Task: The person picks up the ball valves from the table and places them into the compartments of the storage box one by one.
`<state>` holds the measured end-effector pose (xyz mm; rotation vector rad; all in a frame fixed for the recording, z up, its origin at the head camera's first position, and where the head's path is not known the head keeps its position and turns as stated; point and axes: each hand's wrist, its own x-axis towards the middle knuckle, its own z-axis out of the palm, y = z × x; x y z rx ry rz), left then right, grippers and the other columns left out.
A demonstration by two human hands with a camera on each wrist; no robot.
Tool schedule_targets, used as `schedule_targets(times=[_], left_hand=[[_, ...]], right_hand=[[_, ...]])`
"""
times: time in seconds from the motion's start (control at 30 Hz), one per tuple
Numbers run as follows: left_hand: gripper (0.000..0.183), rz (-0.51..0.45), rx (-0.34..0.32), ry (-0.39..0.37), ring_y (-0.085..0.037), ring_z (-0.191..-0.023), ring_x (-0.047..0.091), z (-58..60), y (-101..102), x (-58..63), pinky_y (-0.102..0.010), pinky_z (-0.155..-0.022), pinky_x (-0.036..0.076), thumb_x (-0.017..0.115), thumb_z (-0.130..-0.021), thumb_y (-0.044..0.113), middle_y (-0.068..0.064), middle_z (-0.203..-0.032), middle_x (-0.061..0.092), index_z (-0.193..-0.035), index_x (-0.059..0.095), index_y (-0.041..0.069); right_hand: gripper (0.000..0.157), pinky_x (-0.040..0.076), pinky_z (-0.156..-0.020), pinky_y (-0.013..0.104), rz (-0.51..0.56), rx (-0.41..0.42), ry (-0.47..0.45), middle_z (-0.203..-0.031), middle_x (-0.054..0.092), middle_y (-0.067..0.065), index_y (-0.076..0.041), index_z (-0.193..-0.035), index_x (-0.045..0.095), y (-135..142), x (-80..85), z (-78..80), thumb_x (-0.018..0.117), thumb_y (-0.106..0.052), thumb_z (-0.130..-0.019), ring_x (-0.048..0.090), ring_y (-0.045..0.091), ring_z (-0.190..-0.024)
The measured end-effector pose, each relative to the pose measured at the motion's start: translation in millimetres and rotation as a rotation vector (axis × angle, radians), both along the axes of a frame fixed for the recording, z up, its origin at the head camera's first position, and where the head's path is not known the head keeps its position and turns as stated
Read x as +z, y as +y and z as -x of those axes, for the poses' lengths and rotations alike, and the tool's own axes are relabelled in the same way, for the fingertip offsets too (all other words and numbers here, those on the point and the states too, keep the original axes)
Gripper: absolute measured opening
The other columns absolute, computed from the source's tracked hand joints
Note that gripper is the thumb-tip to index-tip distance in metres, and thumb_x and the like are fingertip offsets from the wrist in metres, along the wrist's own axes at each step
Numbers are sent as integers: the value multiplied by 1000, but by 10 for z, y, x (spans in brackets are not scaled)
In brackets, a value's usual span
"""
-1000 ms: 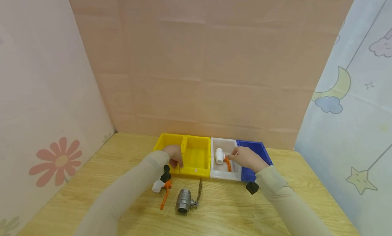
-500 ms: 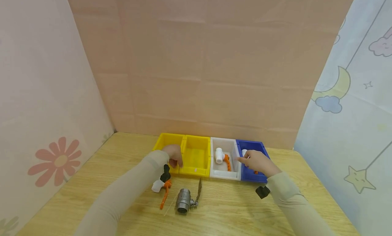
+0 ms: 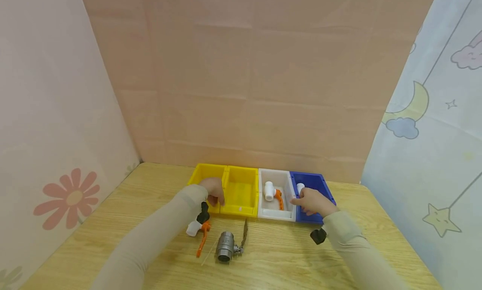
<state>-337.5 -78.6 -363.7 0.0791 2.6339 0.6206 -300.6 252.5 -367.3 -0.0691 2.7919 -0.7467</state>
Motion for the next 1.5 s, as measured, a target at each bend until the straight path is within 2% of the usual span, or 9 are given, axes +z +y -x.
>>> schedule_targets(times=[0.2,0.3,0.53,0.93,1.07,1.3,1.43,1.5], left_hand=[[17,-13,28,-9,-17,-54,62,1,8,10,-29,-61,58,83,-73,9,-8,-66,62,-78,68,3],[17,-9,32,-10,-16,-54,62,0,11,14,-28,-59,58,83,-73,9,-8,-66,61,-79,68,3],[17,-15,22,-10,-17,-55,63,-3,13,8,-27,-57,57,83,-74,9,-8,-66,62,-79,68,3],[20,-11,22,-9,-18,-59,64,56,-14,-39,-27,-59,57,84,-72,12,-8,-72,65,-82,68,4],[17,-5,2,11,-17,-57,63,9,-26,-14,-27,-60,57,83,-75,12,-7,-67,63,-79,68,4],[17,20,-106,113,-15,-54,63,-134,-65,4,-25,-57,56,78,-82,16,-4,-61,61,-76,67,4],[18,-3,-131,130,-19,-57,66,-198,-100,59,-28,-61,57,73,-86,17,-9,-66,65,-81,69,-1],[22,-17,-130,132,-20,-61,67,-234,-113,125,-29,-63,58,72,-88,17,-11,-75,67,-91,68,-4]], right_hand=[[31,47,-52,29,-95,20,5,-73,58,8,-4,-86,50,-59,-27,63,66,-31,-91,59,19,-60],[30,45,-50,29,-130,23,1,-72,60,9,-3,-88,52,-81,-11,88,67,-29,-90,61,20,-60],[30,55,-60,33,-112,18,-35,-78,62,13,4,-100,56,-105,16,109,67,-23,-91,63,21,-64],[42,56,-63,35,-136,18,-73,-78,63,12,9,-115,53,-113,48,128,67,-23,-91,65,21,-65],[47,56,-66,38,-138,9,-75,-79,63,12,10,-119,50,-124,55,128,68,-22,-90,65,21,-65],[48,56,-66,36,-135,5,-76,-80,63,12,11,-120,50,-123,60,107,68,-22,-91,65,21,-66],[44,56,-65,35,-138,11,-72,-80,63,12,10,-117,52,-121,58,111,67,-22,-91,65,21,-66],[43,56,-65,34,-136,11,-73,-81,63,12,9,-116,52,-122,54,118,68,-22,-91,65,21,-67]])
